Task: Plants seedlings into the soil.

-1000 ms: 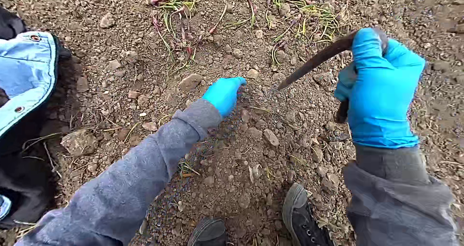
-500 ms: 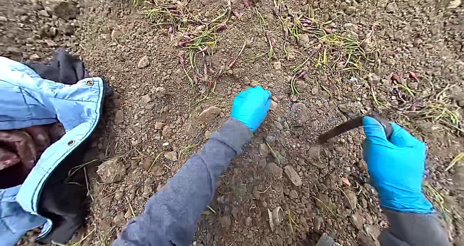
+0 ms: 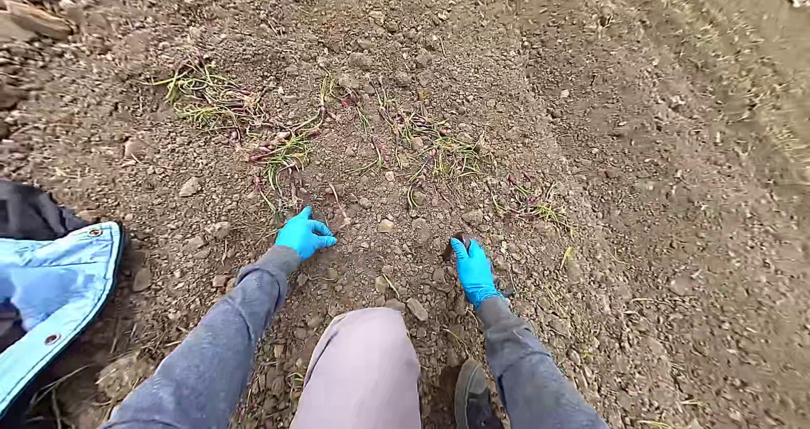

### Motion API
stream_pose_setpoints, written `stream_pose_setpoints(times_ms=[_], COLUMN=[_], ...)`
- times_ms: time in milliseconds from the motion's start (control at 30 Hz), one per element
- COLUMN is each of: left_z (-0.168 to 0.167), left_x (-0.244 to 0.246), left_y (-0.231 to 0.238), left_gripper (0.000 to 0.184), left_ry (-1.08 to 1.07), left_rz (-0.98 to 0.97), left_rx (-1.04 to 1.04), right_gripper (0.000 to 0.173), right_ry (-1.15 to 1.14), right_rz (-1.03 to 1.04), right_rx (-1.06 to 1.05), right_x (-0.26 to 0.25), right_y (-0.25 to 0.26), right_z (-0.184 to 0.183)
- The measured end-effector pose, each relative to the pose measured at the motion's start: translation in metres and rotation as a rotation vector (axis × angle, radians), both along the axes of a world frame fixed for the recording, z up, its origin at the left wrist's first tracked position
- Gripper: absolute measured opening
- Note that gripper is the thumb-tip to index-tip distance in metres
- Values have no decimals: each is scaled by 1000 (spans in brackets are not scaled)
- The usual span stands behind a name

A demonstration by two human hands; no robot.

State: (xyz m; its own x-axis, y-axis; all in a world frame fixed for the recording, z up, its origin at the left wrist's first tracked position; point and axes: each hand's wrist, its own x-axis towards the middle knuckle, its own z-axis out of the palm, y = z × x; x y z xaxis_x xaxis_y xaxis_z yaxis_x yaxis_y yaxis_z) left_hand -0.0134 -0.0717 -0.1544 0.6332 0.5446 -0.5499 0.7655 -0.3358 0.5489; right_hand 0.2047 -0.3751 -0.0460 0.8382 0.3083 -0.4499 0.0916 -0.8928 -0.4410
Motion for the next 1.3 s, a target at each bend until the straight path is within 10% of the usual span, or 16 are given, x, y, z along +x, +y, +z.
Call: stream_pose_setpoints(times_ms=[233,433,533,700,800,933,1000,1167,1300], left_z=[1,82,111,115,84,26,38,49,49], left_x=[8,38,77,153,209,243,219,123,89], left_y=[-9,-22,-39,-100,-171,-231,-206,-68,-23], left_gripper=[31,21,19,12,12,20,25,40,16], left_ry=[159,66,14,-54,-6,100,22,486,530], left_rz=[-197,-137,-135,-85,-272,-574,-416,0,-169], left_rx=[24,155,144,101,228,313,336,566,476], right_gripper=[39,39,38,52,47,32,27,45,32], right_ry=[305,294,214,223,316,187,195,273,280], right_rz=[122,256,281,453,516,356,229,360,264], right_rx=[129,436,491,205,249,701,809,467,667], right_x=[86,146,149,106,127,179,199,186,216], right_y=[39,61,48,-11,-26,-65,-82,-89,-106], right_z=[108,233,176,-36,-14,108,119,-37,39])
